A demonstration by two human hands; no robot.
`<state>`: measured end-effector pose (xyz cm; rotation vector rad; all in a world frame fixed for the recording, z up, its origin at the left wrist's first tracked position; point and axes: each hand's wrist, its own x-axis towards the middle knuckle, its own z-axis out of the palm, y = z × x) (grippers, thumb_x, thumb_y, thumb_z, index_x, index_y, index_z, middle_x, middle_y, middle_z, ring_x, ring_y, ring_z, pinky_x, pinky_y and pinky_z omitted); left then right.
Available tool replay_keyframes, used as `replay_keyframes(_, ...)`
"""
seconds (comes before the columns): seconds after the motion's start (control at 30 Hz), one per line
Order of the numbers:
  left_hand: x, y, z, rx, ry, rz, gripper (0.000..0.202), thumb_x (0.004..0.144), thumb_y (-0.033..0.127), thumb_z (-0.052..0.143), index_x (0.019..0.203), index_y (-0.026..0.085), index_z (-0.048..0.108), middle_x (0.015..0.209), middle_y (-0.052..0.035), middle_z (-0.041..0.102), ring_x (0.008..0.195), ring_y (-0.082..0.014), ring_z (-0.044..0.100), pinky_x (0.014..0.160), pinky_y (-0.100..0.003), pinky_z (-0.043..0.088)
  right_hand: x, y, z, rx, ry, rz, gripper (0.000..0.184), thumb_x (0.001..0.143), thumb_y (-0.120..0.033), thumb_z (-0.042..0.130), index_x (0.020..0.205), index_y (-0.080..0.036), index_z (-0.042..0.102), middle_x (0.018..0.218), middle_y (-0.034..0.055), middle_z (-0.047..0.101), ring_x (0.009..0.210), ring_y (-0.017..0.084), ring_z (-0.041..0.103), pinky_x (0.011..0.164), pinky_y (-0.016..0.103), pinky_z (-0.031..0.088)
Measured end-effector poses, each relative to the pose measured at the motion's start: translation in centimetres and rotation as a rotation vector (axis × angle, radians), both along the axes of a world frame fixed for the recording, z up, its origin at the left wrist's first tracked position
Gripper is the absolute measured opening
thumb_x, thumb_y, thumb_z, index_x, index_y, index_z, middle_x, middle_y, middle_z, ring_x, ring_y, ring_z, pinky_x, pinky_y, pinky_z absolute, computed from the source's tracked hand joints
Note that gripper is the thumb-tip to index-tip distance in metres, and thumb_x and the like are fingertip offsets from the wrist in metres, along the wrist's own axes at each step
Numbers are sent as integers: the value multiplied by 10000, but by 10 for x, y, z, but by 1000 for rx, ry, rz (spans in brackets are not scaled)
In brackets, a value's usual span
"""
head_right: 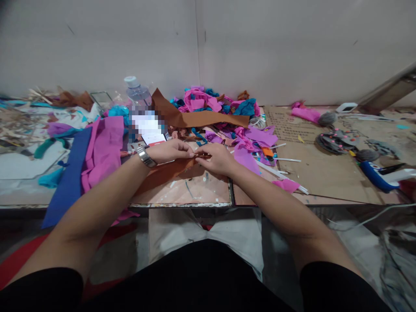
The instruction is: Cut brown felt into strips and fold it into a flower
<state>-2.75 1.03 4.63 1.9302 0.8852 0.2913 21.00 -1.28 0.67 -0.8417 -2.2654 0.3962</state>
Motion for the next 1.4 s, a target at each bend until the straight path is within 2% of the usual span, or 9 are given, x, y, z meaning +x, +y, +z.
replay_keyframes(0.17, 0, 0, 1, 57, 27, -12, 374, 899, 494, 643, 830, 140, 742, 684, 12, 577, 625, -106, 417, 627, -256, 312, -1, -1, 0, 8, -15, -10, 152, 864, -204, 709, 988, -240, 790, 976, 35, 812, 891, 226, 727, 839, 354, 529)
replay_keyframes(0.4, 1, -1, 1, 55, 20, -21, 394, 921, 486, 609, 757, 138, 695, 611, 24, 506, 575, -97, 360, 614, -263, 304, -2, -1, -1, 40, -10, 2, 126, 885, -243, 695, 976, -239, 782, 982, 47, 814, 888, 235, 731, 852, 373, 525)
replay_keyframes(0.73, -2, 3, -4, 119, 83, -6, 376, 898, 483, 617, 832, 135, 744, 723, -11, 636, 669, -129, 511, 669, -265, 368, -2, 1, -1, 36, 21, 25, 102, 924, -257, 683, 963, -237, 775, 971, 51, 801, 886, 223, 722, 845, 371, 535)
replay_keyframes(1.27, -2, 6, -11, 137, 109, 19, 401, 877, 528, 617, 811, 151, 738, 703, -1, 618, 652, -132, 500, 639, -266, 349, -5, -3, -2, 27, -6, -11, 151, 852, -153, 677, 949, -230, 764, 934, 43, 783, 874, 227, 708, 842, 370, 526)
replay_keyframes(1.4, -1, 5, -11, 169, 130, 20, 397, 887, 514, 613, 839, 144, 748, 702, -1, 635, 642, -128, 501, 634, -265, 345, -6, -1, -4, -5, 63, -15, 113, 865, -177, 690, 920, -230, 773, 1032, 73, 722, 979, 238, 684, 897, 400, 544)
